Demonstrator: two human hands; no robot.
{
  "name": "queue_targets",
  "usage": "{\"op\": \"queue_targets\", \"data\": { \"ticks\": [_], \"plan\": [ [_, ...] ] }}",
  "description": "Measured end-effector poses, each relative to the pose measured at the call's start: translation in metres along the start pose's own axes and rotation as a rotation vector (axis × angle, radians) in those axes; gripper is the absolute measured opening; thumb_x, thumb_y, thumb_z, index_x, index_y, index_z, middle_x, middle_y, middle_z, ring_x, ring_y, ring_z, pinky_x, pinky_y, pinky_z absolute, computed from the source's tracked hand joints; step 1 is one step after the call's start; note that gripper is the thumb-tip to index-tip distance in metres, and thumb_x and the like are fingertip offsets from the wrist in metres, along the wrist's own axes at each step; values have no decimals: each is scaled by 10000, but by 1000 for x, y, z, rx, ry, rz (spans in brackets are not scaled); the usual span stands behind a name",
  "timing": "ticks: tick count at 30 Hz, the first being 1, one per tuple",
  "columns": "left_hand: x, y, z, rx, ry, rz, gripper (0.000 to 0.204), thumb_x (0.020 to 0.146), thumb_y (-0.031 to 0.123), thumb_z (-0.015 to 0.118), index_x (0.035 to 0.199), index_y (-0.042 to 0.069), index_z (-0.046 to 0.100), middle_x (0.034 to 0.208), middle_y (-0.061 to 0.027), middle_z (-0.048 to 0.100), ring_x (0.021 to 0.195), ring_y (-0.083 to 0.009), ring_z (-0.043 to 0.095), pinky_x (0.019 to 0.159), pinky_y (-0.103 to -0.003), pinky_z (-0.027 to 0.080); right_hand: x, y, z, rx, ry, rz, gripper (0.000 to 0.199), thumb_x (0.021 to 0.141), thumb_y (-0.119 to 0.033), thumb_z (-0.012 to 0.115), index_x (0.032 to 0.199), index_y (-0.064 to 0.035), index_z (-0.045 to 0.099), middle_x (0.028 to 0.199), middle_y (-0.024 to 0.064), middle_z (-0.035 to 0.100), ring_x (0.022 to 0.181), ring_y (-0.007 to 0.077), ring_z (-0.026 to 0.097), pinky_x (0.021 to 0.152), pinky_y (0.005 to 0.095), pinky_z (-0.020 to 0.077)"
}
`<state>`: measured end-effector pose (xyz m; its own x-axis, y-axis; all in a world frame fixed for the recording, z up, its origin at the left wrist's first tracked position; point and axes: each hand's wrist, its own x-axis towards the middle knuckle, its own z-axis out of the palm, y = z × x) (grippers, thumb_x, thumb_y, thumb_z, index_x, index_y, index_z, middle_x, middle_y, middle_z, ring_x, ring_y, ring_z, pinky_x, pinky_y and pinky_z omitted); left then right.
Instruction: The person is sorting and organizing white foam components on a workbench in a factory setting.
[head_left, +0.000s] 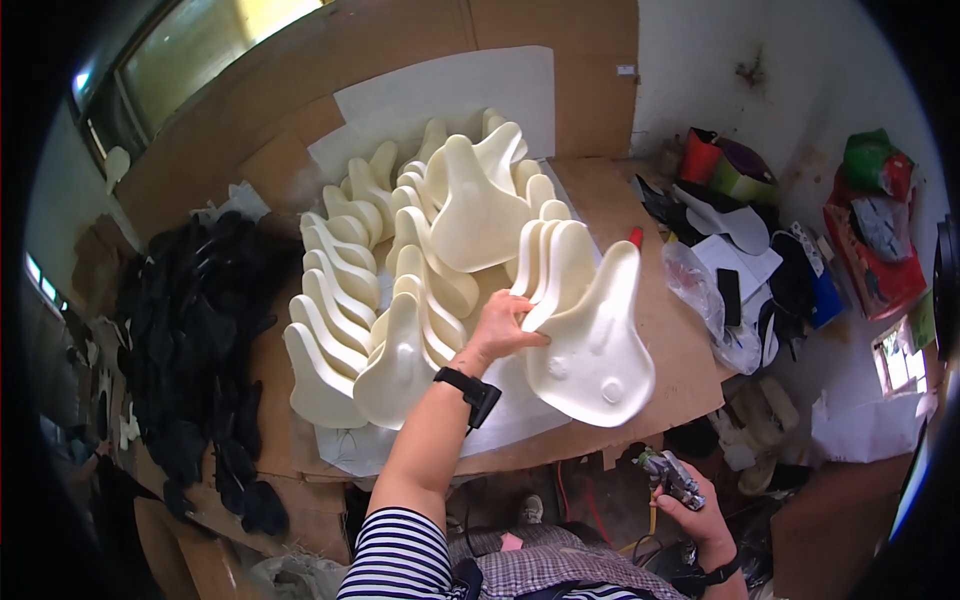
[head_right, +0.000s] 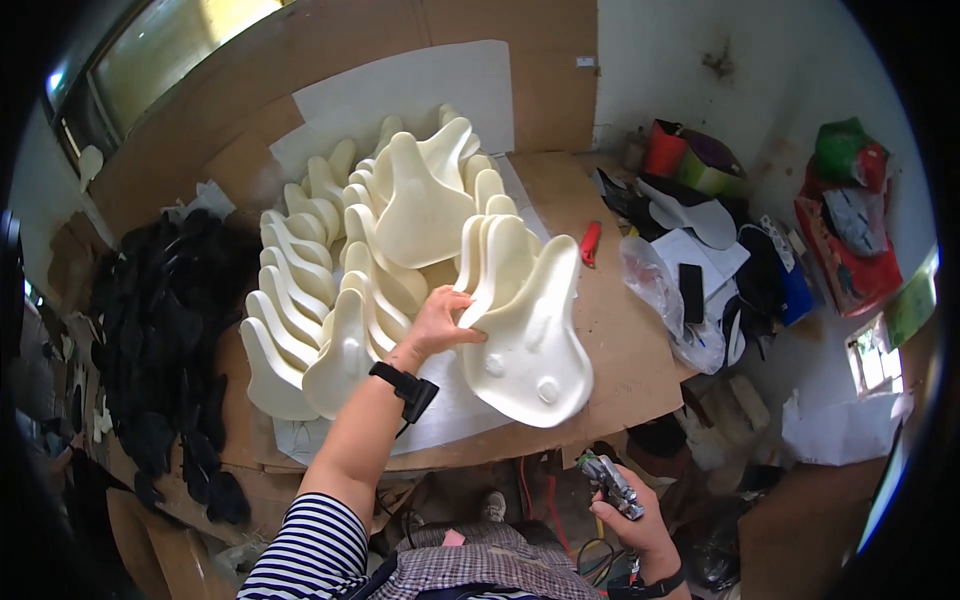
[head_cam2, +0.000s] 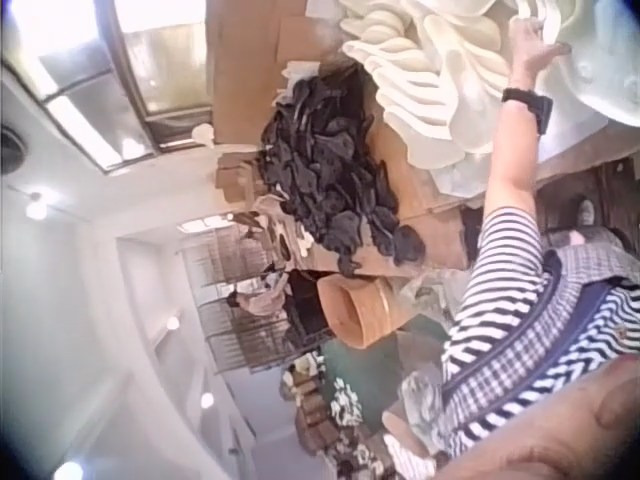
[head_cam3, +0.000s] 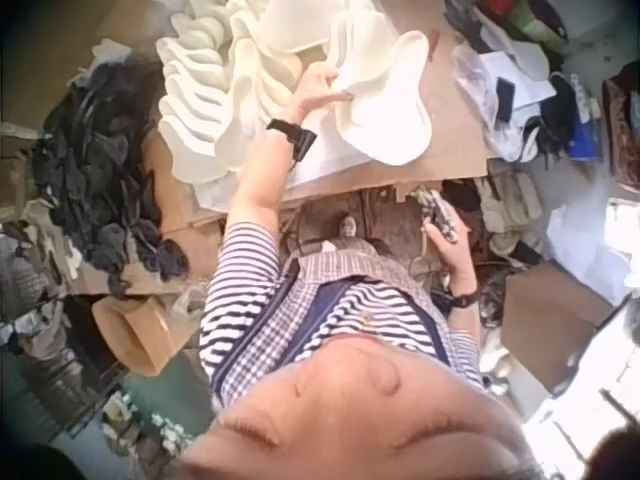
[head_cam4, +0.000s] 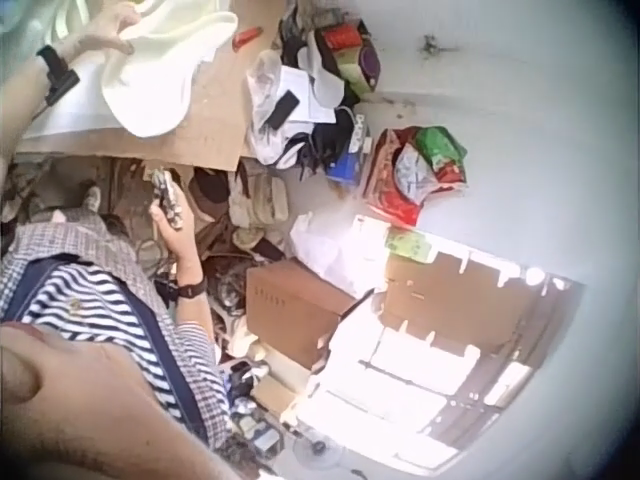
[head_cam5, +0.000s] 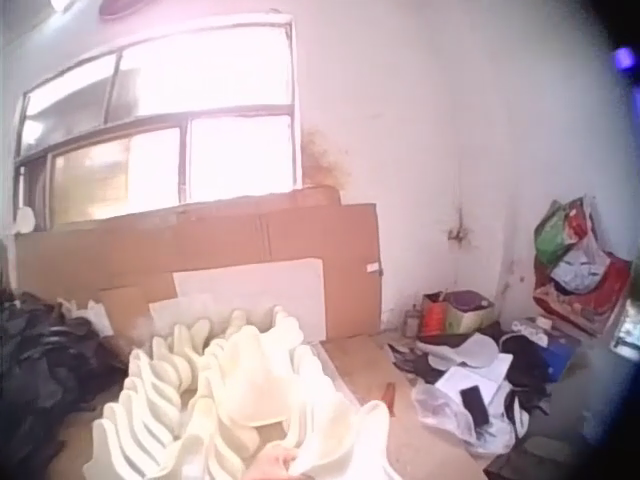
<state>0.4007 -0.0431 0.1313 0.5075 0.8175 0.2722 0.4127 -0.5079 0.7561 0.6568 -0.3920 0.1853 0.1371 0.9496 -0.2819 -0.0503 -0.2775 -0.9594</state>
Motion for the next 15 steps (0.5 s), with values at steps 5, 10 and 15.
{"op": "queue_targets", "data": {
  "ticks": [5, 10, 15],
  "plan": [
    [-60, 50, -40, -72, 169, 104, 579, 529, 272, 845, 1031, 31, 686, 1127, -115, 620, 1235, -327, 434, 1059, -413, 330, 30, 8, 16, -248, -67, 46, 569, 742, -154, 771, 1231, 17, 536, 901, 39, 635, 827, 108, 588, 754, 261, 481],
    [-174, 73, -122, -270, 551, -23, 568, 626, 247, 811, 1109, -3, 647, 1166, -129, 625, 1214, -286, 476, 1023, -388, 375, 68, 55, 41, -304, -228, -226, 372, 786, -148, 703, 1091, 4, 555, 847, 38, 604, 710, 122, 606, 663, 263, 511],
    [-346, 81, -233, -773, 1184, 215, 447, 850, 155, 574, 1256, -20, 513, 1187, -83, 607, 1090, -219, 585, 985, -375, 446, 104, 43, 122, -363, -498, -238, 557, 794, -273, 760, 1211, -1, 511, 900, 32, 566, 757, 112, 577, 657, 262, 517]
  ]
}}
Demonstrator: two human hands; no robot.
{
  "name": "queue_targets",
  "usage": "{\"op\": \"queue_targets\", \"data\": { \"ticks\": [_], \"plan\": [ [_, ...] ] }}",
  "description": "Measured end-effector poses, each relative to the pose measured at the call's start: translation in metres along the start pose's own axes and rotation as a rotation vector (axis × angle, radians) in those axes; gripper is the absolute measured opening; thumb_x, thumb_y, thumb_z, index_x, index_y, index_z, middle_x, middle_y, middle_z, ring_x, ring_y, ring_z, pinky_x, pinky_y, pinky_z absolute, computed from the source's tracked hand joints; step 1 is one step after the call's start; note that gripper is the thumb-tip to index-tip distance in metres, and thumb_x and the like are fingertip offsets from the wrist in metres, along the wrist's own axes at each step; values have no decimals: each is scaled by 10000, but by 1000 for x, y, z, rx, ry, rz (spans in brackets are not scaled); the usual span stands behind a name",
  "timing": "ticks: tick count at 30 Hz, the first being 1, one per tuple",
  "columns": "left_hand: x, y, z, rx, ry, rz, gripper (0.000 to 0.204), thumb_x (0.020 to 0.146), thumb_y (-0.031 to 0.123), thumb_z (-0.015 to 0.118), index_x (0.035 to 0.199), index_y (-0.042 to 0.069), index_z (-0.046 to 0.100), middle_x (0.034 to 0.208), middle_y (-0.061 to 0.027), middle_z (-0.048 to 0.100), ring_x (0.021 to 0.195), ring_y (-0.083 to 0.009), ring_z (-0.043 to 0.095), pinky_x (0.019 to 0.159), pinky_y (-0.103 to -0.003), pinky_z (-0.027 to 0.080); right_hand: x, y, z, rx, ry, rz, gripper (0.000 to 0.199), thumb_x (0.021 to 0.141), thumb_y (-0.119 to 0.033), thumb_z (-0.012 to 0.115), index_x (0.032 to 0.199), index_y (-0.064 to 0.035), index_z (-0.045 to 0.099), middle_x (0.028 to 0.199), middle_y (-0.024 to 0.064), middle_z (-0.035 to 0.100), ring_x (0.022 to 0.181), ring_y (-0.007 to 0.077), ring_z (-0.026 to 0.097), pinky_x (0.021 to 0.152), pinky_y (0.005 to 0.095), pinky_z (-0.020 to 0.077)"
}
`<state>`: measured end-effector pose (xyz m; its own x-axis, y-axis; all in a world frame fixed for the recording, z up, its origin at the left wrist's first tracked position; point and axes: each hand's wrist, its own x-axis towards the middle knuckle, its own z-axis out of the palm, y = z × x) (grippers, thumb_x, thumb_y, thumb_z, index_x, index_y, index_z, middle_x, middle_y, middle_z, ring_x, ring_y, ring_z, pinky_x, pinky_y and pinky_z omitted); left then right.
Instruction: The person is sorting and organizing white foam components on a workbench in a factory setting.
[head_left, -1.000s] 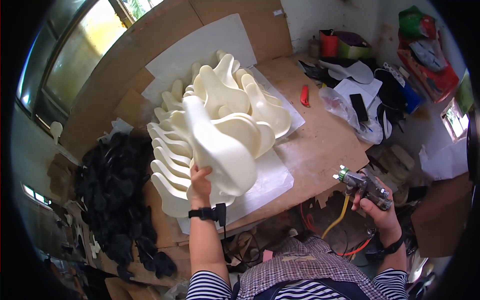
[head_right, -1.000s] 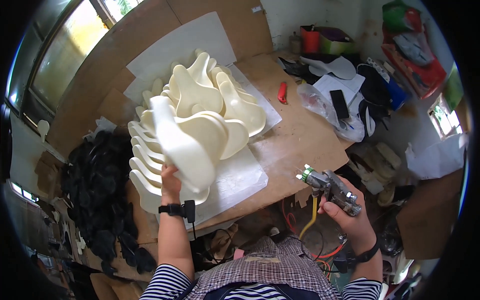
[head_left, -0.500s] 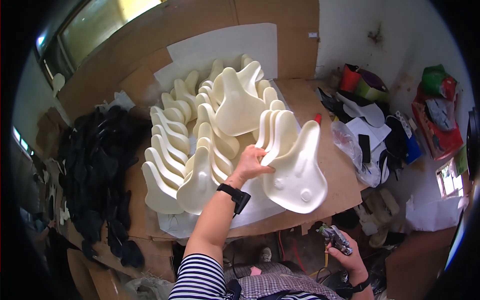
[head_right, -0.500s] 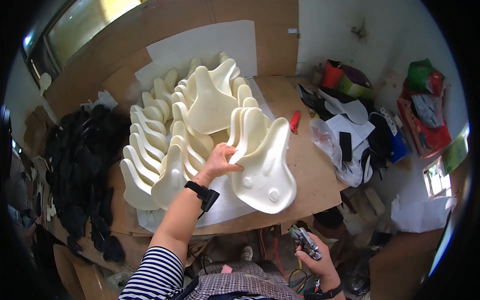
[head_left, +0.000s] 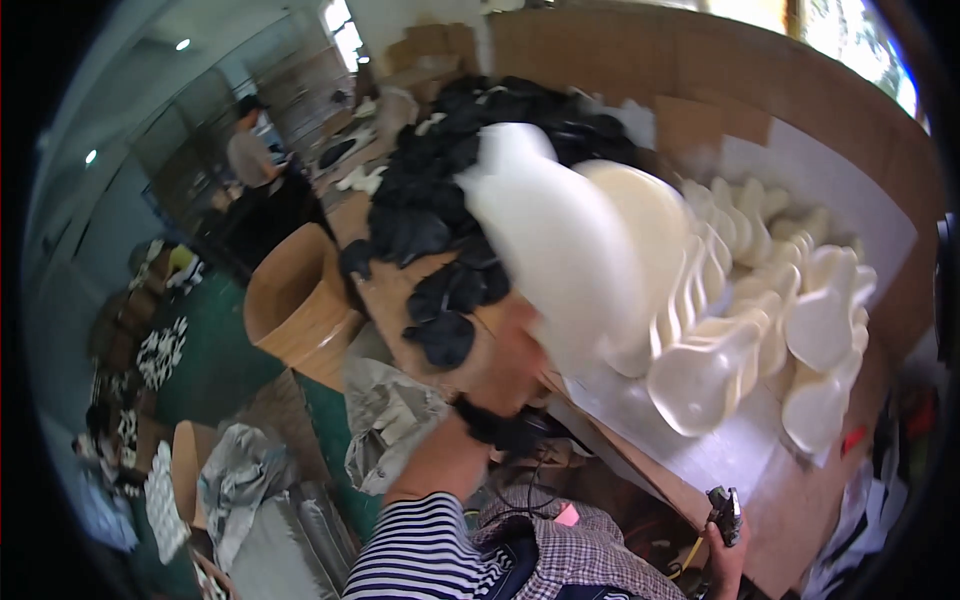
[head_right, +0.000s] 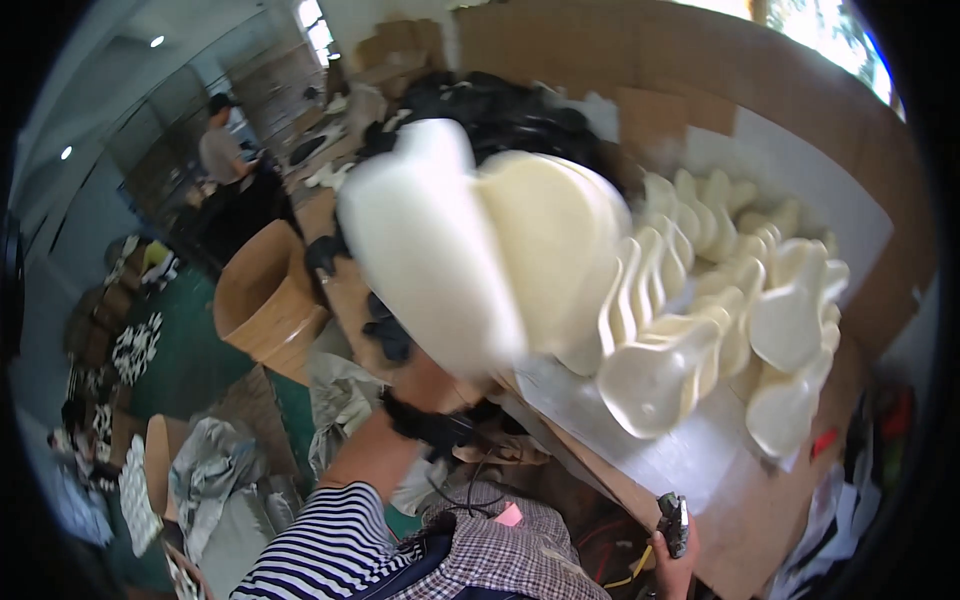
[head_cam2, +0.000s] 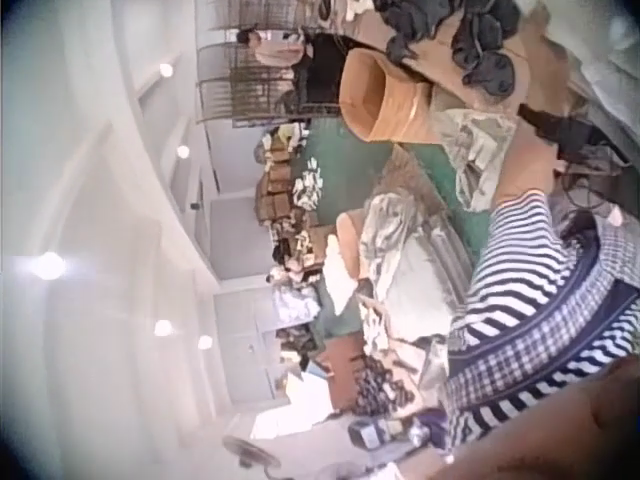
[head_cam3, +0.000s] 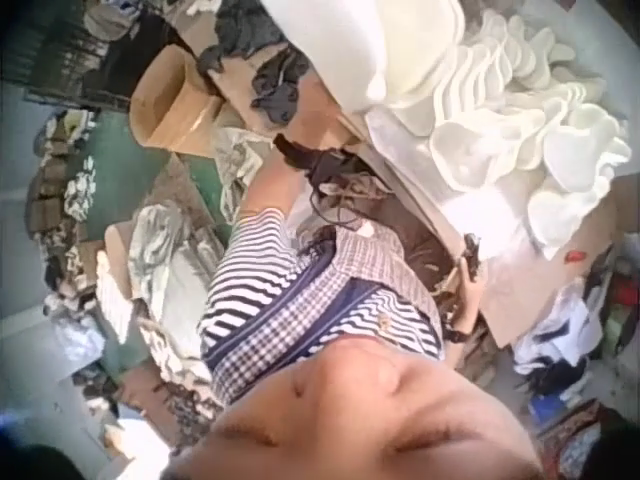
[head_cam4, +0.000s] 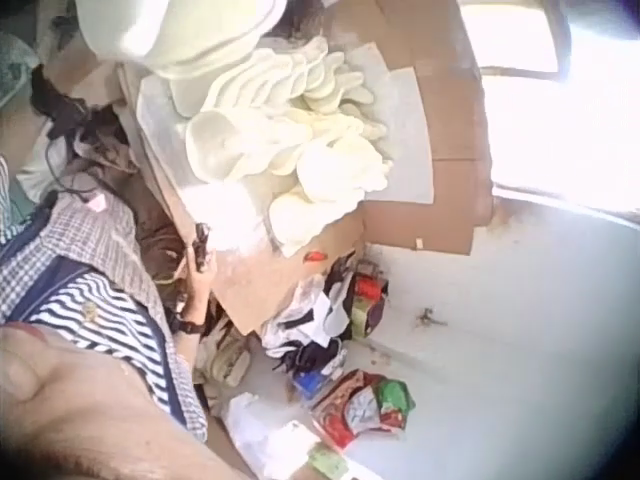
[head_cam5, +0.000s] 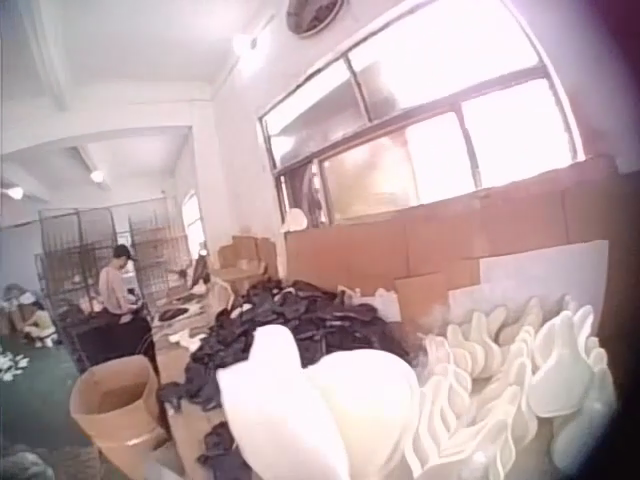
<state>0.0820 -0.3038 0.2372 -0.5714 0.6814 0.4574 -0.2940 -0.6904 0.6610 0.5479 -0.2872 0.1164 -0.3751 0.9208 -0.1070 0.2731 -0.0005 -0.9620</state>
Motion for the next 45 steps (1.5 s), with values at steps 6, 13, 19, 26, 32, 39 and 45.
{"op": "queue_targets", "data": {
  "ticks": [6, 13, 19, 26, 32, 39, 45],
  "plan": [
    [80, 275, -205, 299, 790, 135, 1013, 738, 702, 603, 1514, 235, 149, 1583, -107, 21, 1409, -469, 85, 1076, -652, 89, 64, -34, 64, -65, -145, -108, 507, 806, -38, 659, 1281, -9, 484, 868, 23, 558, 750, 121, 575, 631, 283, 554],
    [-18, 160, -344, 73, 996, -1, 652, 816, 500, 668, 1259, 93, 416, 1157, -53, 449, 979, -234, 539, 840, -433, 439, 36, -81, 112, 11, -64, -44, 525, 791, -38, 667, 1283, -8, 486, 879, 30, 570, 744, 119, 574, 638, 272, 534],
    [-51, -42, -334, -70, 1005, -778, 230, 779, 319, 671, 803, 115, 566, 757, -84, 593, 738, -307, 599, 661, -421, 487, -32, -132, 112, -141, 130, -41, 489, 821, -111, 668, 1268, -1, 502, 981, 22, 594, 838, 102, 571, 740, 256, 484],
    [49, -90, -241, 412, 354, -783, 315, 836, 209, 661, 1113, 80, 583, 966, -45, 622, 740, -194, 623, 664, -298, 479, -106, -212, 138, 72, 313, -23, 584, 830, -193, 706, 1322, -5, 453, 993, 53, 605, 847, 123, 594, 757, 271, 490],
    [33, -180, -150, 544, -67, -801, 323, 816, 108, 659, 1123, 38, 585, 955, -41, 625, 724, -113, 612, 605, -210, 455, -127, -184, 147, 219, 457, 125, 568, 839, -144, 686, 1335, 10, 454, 947, 52, 619, 796, 103, 601, 724, 265, 504],
    [16, -234, -18, 1054, -609, -444, 475, 733, 130, 678, 1182, 0, 596, 994, -143, 680, 869, -254, 636, 799, -339, 515, -139, -206, 149, 362, 828, -162, 616, 838, -160, 683, 1365, 7, 412, 941, 107, 628, 777, 163, 613, 713, 306, 534],
    [24, -267, -2, 1482, -875, -356, 347, 714, 207, 689, 1031, 67, 682, 1045, -201, 623, 1007, -370, 588, 883, -454, 480, -156, -200, 154, 309, 604, -33, 617, 806, -143, 702, 1338, 25, 439, 917, 86, 624, 795, 150, 620, 737, 286, 514]
  ]
}}
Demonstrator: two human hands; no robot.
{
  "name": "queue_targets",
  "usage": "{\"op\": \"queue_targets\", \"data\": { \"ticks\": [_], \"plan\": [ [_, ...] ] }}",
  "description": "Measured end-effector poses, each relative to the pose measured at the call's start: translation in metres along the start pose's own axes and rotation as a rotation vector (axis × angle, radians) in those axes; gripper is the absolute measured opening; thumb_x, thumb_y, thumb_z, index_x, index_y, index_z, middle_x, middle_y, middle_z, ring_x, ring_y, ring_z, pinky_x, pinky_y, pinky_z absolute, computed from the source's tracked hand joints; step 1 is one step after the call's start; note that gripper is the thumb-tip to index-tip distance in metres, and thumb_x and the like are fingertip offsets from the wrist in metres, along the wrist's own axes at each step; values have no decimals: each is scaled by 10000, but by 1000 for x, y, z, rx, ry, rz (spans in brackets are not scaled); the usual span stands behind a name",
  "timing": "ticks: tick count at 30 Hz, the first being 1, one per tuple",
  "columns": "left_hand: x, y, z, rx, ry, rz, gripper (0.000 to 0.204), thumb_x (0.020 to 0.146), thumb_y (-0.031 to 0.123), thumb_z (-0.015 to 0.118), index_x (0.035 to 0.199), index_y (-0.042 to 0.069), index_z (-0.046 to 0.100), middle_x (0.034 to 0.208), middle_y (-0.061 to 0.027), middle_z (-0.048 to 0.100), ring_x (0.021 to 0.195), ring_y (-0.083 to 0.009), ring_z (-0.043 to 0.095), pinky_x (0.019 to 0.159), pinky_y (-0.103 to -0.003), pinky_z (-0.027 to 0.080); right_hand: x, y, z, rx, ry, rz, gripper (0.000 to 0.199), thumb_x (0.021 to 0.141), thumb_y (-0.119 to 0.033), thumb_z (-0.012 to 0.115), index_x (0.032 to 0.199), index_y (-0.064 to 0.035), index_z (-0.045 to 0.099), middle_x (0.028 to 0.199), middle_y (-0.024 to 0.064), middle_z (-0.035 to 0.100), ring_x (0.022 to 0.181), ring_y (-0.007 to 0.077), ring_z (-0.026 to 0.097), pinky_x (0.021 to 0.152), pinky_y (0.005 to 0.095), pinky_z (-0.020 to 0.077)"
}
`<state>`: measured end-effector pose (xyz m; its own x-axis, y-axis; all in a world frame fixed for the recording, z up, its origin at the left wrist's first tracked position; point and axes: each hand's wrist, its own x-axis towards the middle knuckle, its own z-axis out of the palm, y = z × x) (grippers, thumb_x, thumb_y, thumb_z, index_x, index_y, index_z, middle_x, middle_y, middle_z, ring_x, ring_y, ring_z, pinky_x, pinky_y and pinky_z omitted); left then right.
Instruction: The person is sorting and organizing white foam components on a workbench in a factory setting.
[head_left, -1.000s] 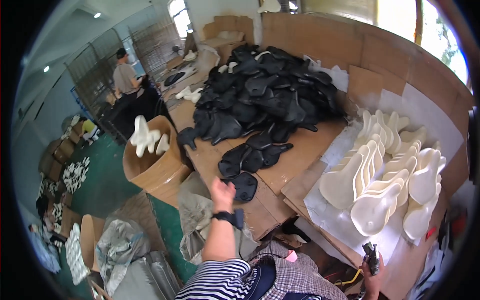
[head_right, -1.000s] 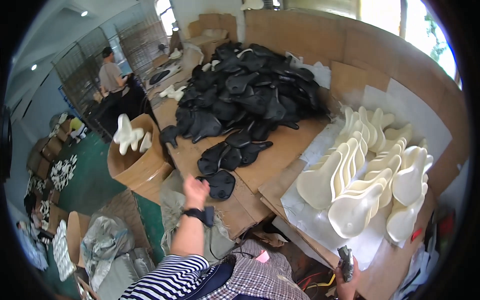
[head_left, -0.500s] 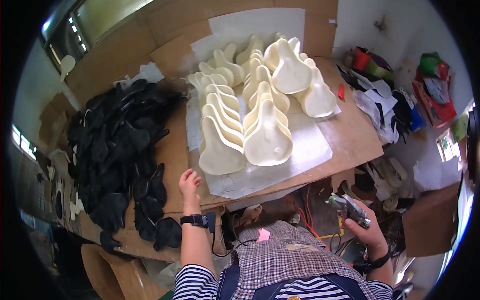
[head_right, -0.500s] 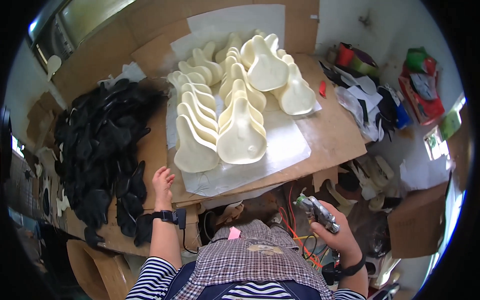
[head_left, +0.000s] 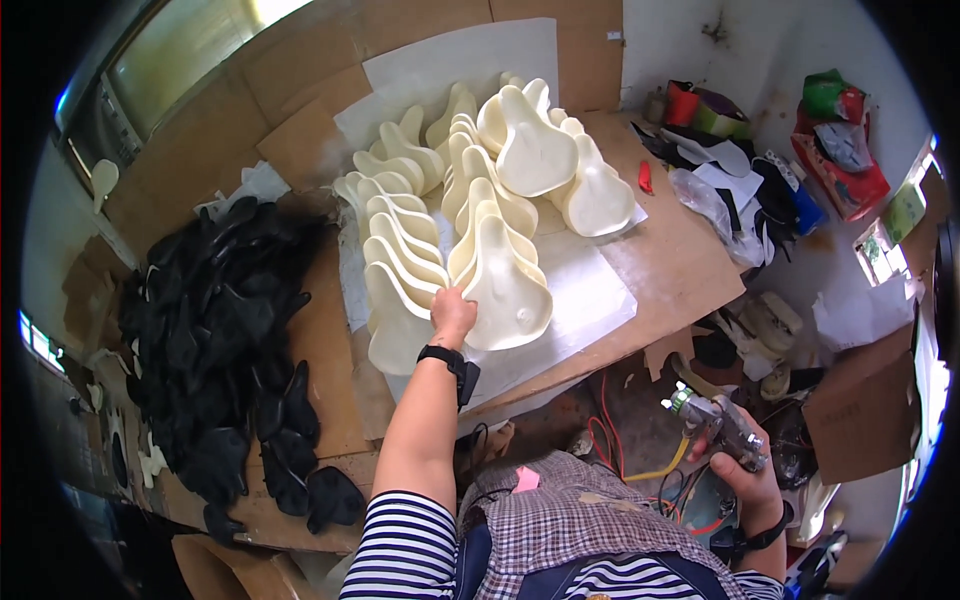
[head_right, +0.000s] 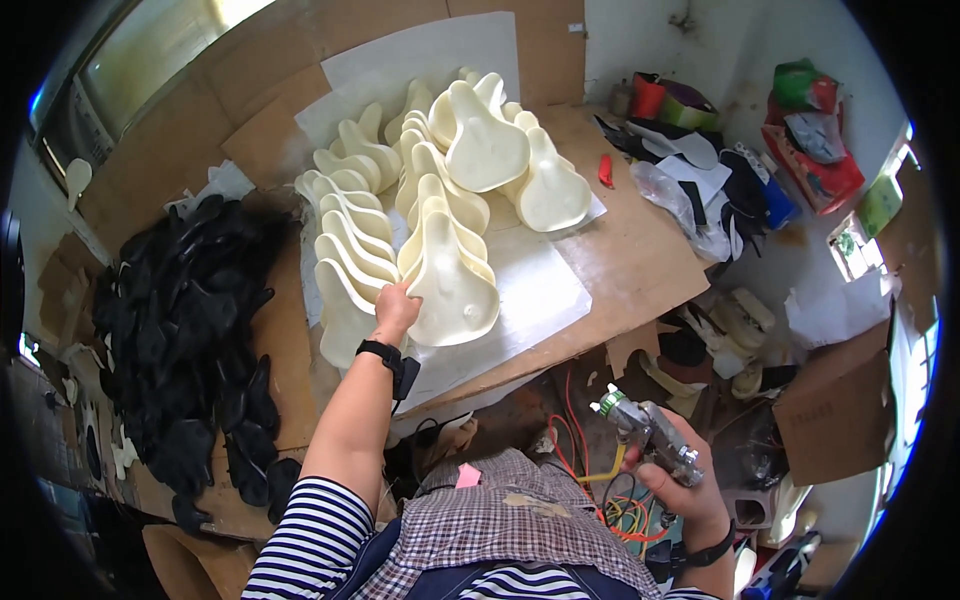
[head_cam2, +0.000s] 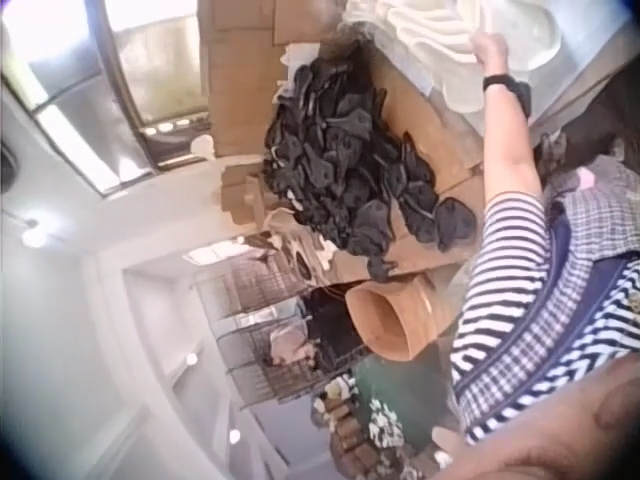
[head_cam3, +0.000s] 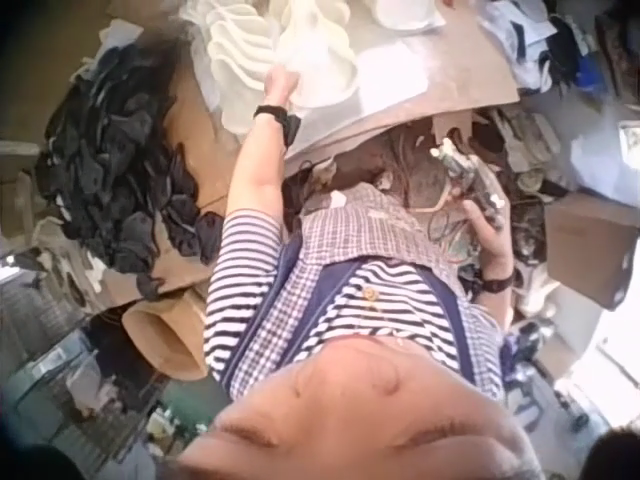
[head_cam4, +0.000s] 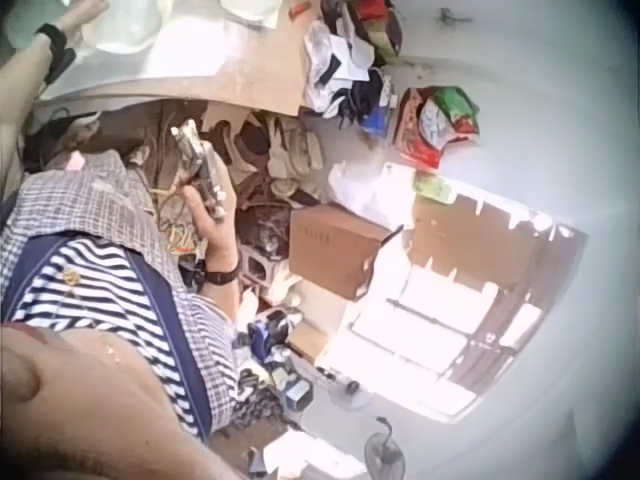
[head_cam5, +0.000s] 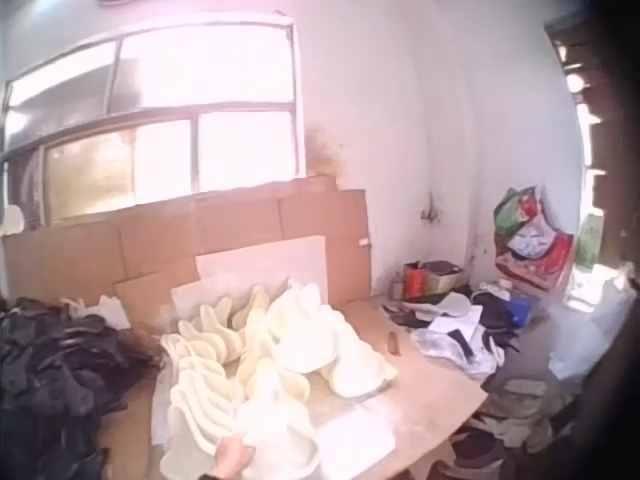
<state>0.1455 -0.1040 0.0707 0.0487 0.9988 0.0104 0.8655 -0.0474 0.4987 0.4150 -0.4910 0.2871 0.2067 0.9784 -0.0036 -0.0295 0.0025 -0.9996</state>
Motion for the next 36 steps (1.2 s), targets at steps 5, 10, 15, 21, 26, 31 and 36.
{"op": "queue_targets", "data": {
  "ticks": [5, 10, 15, 21, 26, 31, 36],
  "plan": [
    [7, -6, -63, -249, 140, 111, 320, 733, 152, 719, 1036, 51, 690, 913, -163, 633, 891, -279, 616, 802, -376, 491, 11, 18, -9, -98, -47, 118, 606, 813, -133, 699, 1336, 30, 439, 900, 64, 624, 797, 129, 613, 731, 269, 505],
    [4, -116, -163, -866, 431, 83, 303, 848, 75, 678, 1121, -49, 640, 966, -66, 685, 838, -160, 619, 805, -274, 480, 33, -7, 14, 75, 119, -73, 631, 817, -164, 710, 1350, 14, 424, 876, 68, 622, 753, 131, 607, 710, 268, 512],
    [-2, -118, -163, -891, 475, -46, 314, 849, 68, 678, 1134, -56, 629, 1046, -89, 677, 887, -147, 619, 817, -275, 480, 37, 6, 7, -10, 8, 55, 600, 812, -139, 695, 1337, 11, 446, 879, 62, 619, 765, 124, 604, 705, 265, 507],
    [15, -51, -82, -929, 135, 78, 291, 810, 69, 707, 1088, -6, 667, 917, -22, 638, 793, -97, 566, 735, -261, 470, 52, -9, -4, -132, 87, -6, 597, 817, -185, 712, 1314, 31, 461, 873, 37, 603, 767, 104, 589, 715, 252, 492],
    [37, -3, 5, -1008, -126, 19, 194, 822, 62, 661, 1006, 3, 681, 922, -26, 641, 828, -120, 580, 761, -273, 466, 90, -39, -29, -253, 140, -65, 601, 820, -179, 701, 1324, 29, 450, 885, 50, 603, 776, 116, 593, 732, 253, 495],
    [58, -12, 54, -773, 1, 53, 548, 664, 42, 735, 1164, -1, 516, 1040, -82, 605, 976, -211, 589, 862, -334, 474, 128, -54, -50, -17, 218, -273, 655, 800, -220, 727, 1336, 21, 440, 884, 71, 618, 765, 133, 602, 704, 279, 521],
    [74, 12, 23, -570, -355, -21, 745, 559, 3, 778, 1229, 14, 453, 1113, -100, 600, 1015, -210, 586, 920, -318, 464, 158, -36, -92, -106, 132, -121, 664, 788, -255, 746, 1316, 26, 457, 877, 72, 613, 763, 135, 601, 710, 279, 520]
  ]
}}
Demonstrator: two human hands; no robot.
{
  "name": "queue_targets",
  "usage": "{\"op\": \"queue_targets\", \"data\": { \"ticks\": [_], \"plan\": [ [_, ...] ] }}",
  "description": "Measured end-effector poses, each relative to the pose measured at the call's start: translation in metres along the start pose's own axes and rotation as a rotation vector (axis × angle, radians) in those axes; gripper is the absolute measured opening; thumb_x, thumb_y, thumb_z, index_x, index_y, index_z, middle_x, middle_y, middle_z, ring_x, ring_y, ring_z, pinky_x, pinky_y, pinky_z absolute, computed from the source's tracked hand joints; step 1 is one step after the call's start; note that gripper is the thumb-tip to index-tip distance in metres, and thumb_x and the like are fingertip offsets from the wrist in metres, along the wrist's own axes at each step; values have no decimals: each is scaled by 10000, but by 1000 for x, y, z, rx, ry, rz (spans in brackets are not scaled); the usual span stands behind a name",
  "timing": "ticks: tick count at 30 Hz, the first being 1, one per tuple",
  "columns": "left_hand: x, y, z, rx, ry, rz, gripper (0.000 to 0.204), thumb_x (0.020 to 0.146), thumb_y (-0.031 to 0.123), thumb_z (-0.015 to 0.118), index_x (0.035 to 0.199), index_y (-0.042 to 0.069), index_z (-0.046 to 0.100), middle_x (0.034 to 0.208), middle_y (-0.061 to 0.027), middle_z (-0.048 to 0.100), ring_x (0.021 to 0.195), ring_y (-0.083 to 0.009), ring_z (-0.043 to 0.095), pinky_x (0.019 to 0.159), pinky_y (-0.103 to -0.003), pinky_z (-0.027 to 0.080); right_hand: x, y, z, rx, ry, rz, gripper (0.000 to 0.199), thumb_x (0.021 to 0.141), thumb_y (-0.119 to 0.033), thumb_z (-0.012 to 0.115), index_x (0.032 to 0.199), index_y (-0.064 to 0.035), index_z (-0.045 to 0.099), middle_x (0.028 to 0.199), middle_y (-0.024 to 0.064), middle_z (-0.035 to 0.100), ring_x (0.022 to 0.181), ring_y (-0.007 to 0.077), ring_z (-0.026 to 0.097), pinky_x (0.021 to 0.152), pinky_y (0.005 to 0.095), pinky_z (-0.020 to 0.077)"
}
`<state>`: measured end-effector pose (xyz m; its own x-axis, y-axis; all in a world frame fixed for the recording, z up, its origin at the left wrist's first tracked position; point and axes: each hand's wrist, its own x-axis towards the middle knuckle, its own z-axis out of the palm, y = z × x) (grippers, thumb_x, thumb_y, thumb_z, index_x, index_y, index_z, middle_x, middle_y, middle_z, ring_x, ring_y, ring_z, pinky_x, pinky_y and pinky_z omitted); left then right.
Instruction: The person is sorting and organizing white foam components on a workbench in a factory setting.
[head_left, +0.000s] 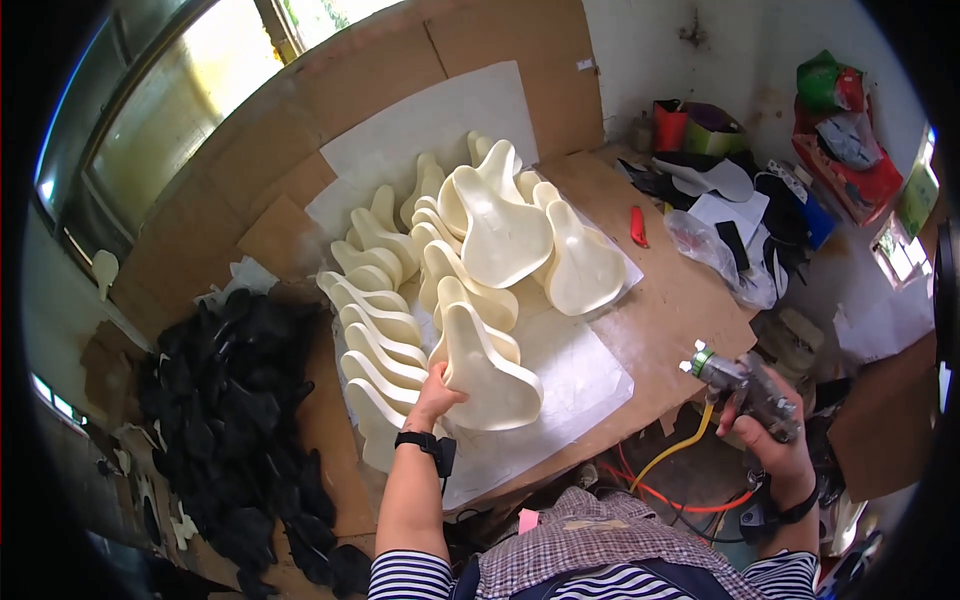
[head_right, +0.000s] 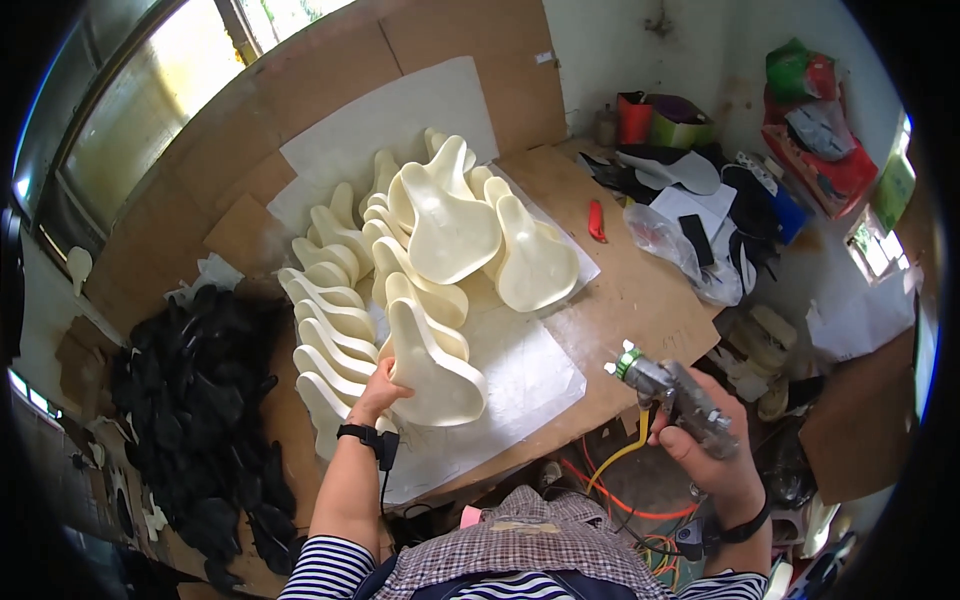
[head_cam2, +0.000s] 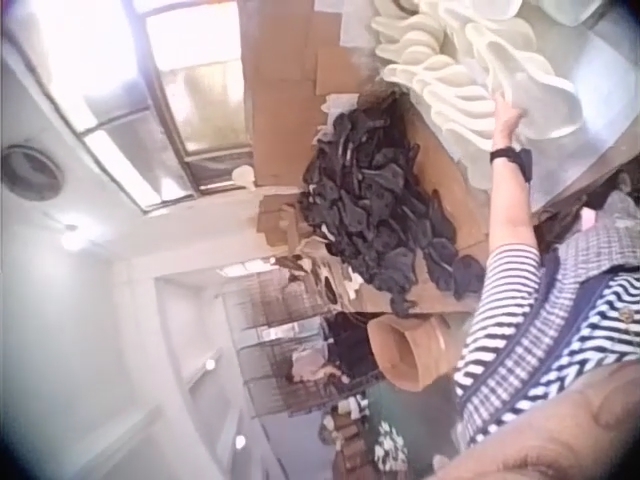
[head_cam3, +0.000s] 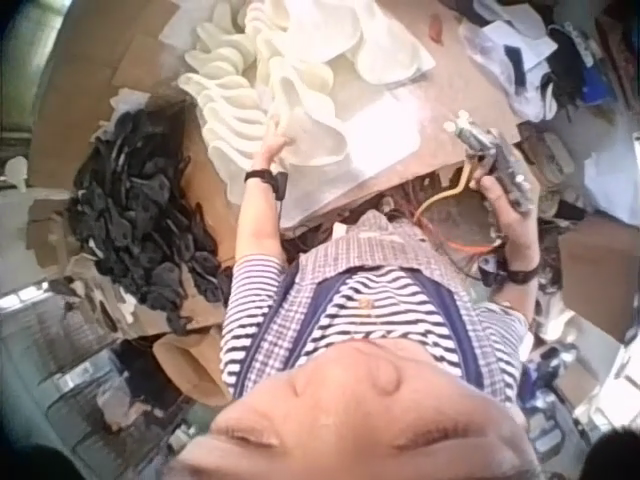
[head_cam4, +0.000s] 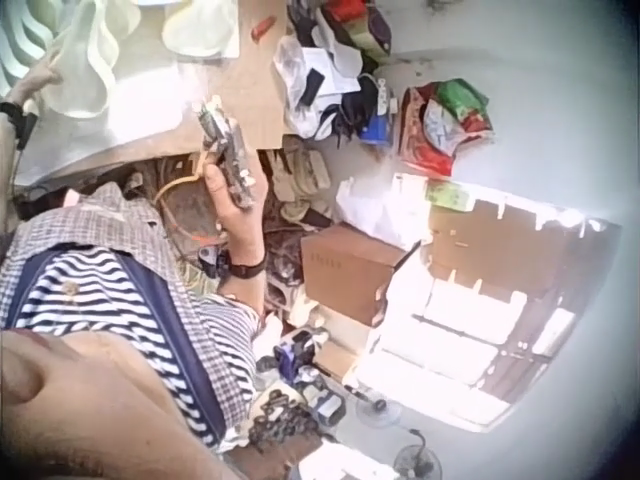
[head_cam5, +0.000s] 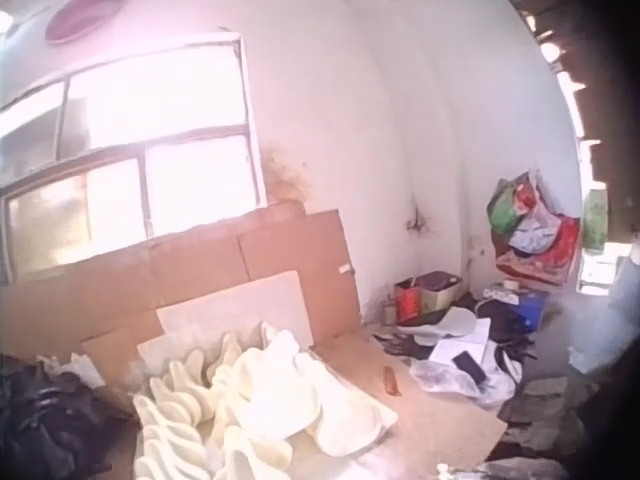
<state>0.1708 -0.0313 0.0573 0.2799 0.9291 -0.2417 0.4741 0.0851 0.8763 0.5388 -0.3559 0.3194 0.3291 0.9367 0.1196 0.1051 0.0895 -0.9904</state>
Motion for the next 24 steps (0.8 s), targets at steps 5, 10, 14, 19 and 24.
{"op": "queue_targets", "data": {
  "ticks": [5, 10, 14, 19, 24],
  "plan": [
    [-1, 32, -9, 38, -180, -24, 623, 495, 28, 767, 1100, 25, 617, 954, -58, 662, 932, -197, 614, 883, -319, 474, 30, 9, -29, 74, 4, 26, 661, 793, -270, 737, 1316, 23, 457, 889, 57, 607, 801, 141, 599, 762, 284, 501],
    [-22, 77, -28, 2, -93, 173, 608, 482, 20, 712, 1087, 29, 652, 953, -23, 655, 884, -182, 600, 873, -310, 460, 40, 17, -51, 128, -2, 23, 706, 780, -250, 751, 1337, 32, 421, 945, 69, 604, 873, 158, 592, 815, 311, 487],
    [28, 168, -24, -452, -171, 208, 636, 540, 76, 739, 1153, -3, 587, 1018, -51, 650, 936, -180, 609, 873, -321, 472, 39, 25, -62, 122, -37, 83, 713, 772, -252, 767, 1326, 46, 431, 949, 70, 609, 870, 160, 598, 804, 307, 493],
    [110, 222, 16, -360, -93, 359, 423, 664, 102, 721, 1066, -8, 650, 1003, -66, 667, 889, -171, 619, 841, -310, 477, 45, 21, -63, 157, -36, 42, 749, 772, -310, 772, 1334, 47, 428, 965, 91, 615, 856, 168, 609, 790, 320, 508],
    [120, 234, 28, -201, -49, 151, 411, 619, 84, 783, 1016, 17, 700, 918, -52, 691, 862, -162, 627, 832, -295, 481, 69, -5, -69, 185, 23, -35, 772, 762, -348, 775, 1335, 37, 430, 981, 117, 610, 847, 182, 615, 782, 325, 512]
  ]
}}
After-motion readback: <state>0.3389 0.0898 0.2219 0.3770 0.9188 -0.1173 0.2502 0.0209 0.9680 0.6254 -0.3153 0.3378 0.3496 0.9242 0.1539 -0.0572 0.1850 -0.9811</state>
